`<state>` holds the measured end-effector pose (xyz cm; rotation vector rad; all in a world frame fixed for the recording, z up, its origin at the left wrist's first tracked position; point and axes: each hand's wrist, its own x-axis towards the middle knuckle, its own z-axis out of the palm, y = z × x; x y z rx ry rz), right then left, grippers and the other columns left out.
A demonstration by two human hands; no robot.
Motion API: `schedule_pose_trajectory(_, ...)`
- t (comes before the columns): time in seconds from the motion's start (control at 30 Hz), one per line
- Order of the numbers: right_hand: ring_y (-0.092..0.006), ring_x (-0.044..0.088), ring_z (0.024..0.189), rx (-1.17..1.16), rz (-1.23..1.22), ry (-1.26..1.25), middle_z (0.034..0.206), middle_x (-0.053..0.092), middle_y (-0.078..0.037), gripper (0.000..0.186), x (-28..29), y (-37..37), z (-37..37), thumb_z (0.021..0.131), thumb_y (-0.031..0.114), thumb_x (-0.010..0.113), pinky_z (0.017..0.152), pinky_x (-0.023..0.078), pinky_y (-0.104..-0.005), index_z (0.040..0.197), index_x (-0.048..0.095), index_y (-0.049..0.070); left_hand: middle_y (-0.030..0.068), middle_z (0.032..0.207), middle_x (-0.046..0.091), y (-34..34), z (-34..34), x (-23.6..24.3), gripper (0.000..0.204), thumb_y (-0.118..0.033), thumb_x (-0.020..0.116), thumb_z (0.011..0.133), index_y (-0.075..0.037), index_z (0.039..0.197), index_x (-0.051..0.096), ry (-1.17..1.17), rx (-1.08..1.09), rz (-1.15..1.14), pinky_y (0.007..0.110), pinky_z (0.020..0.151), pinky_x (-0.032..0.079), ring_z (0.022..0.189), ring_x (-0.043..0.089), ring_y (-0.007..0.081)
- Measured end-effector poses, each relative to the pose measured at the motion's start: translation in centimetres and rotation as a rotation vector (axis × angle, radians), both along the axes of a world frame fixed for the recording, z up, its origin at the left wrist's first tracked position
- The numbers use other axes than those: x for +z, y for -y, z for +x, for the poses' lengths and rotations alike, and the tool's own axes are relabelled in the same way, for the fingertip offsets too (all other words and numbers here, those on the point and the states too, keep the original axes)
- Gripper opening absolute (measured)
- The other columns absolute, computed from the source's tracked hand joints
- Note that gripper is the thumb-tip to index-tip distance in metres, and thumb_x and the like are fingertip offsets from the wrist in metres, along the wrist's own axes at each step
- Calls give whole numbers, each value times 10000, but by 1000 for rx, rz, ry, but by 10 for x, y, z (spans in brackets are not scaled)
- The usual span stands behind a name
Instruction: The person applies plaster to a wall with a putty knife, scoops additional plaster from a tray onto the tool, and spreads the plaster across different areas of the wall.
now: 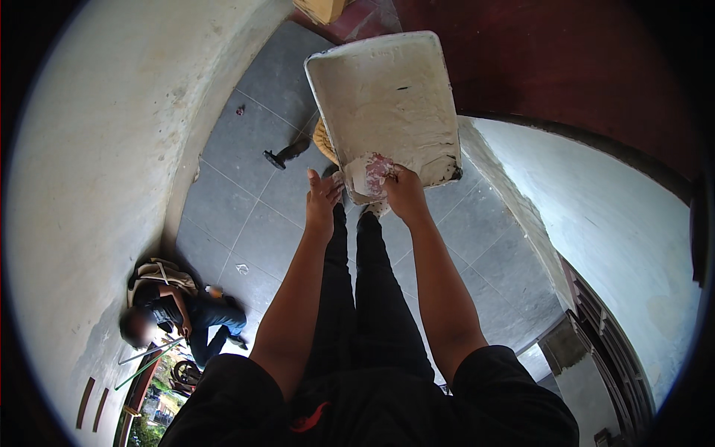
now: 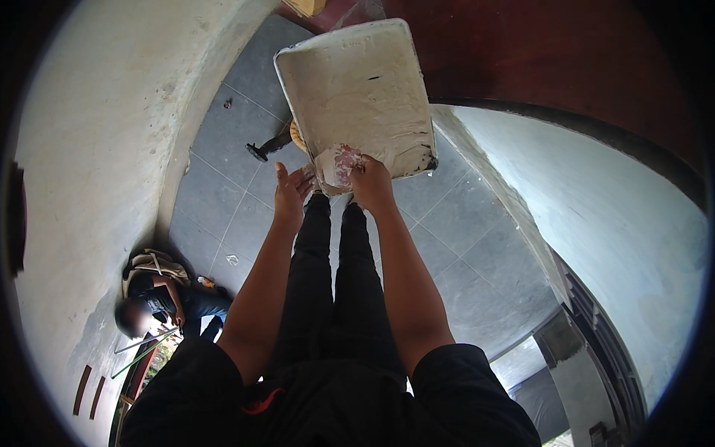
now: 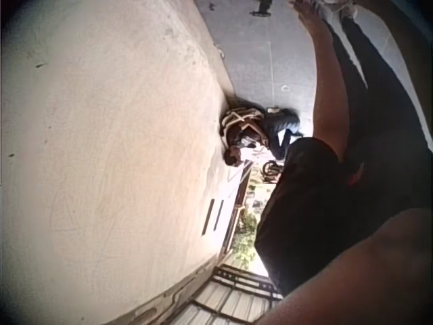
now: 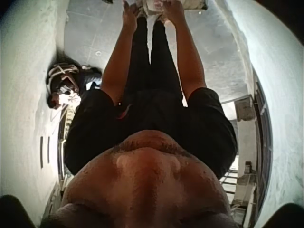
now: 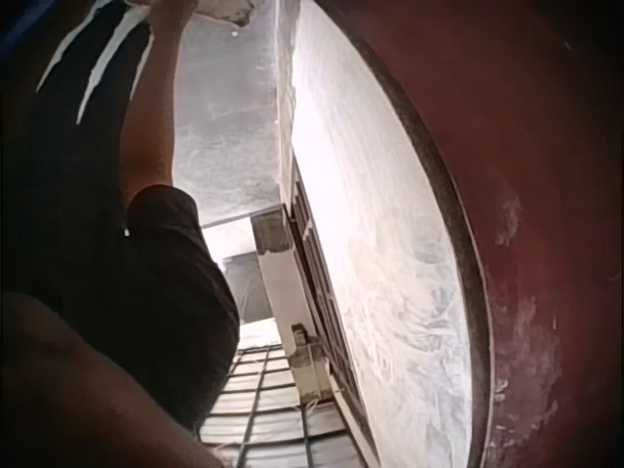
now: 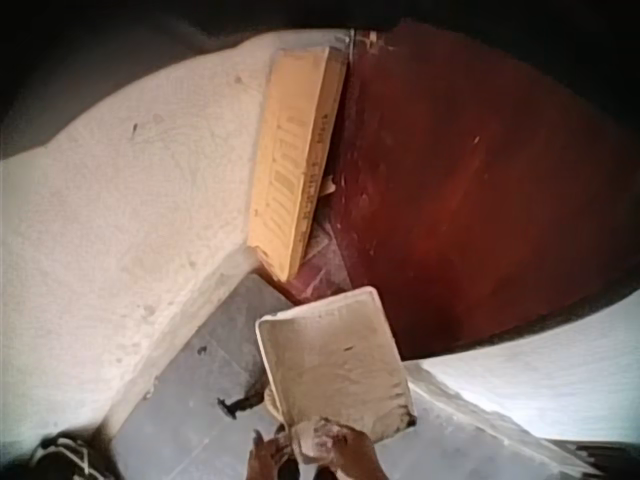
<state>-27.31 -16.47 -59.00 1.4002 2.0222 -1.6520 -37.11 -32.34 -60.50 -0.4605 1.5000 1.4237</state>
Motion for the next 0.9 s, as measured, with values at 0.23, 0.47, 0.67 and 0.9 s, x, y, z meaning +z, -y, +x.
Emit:
schedule_pose_trajectory(0.23, -442, 608, 867, 82, 140, 64, 879, 632, -276, 254, 3, -1, 4, 800, 132, 518, 756, 473, -484, 971, 610, -31, 242, 1317, 511, 3, -1, -2, 1006, -773, 235, 868, 105, 1304, 462, 14, 16, -10, 400, 1098, 285, 1263, 463, 315)
schedule_pose_trajectory(0.47, -460, 589, 917, 95, 169, 111, 920, 629, -292, 297, 0, 17, -3, 801, 119, 509, 810, 467, -496, 1026, 601, -51, 239, 1303, 523, 1, -2, 1, 996, -764, 245, 875, 110, 1302, 464, 26, 24, -27, 390, 1085, 307, 1236, 488, 304)
schedule_pose_trajectory(0.67, -458, 593, 886, 35, 136, 26, 886, 629, -287, 269, -2, 15, 1, 805, 128, 496, 772, 470, -472, 977, 610, -43, 241, 1296, 525, 2, -2, -3, 1012, -774, 274, 862, 120, 1300, 458, 38, 55, -28, 377, 1075, 326, 1221, 502, 297)
schedule_pose_trajectory(0.9, -468, 586, 908, 77, 41, 74, 933, 626, -297, 275, -14, 5, 0, 787, 132, 513, 811, 464, -492, 970, 618, -45, 244, 1292, 526, 4, 1, -4, 1020, -777, 281, 858, 127, 1299, 452, 26, 58, -50, 378, 1074, 330, 1221, 502, 299)
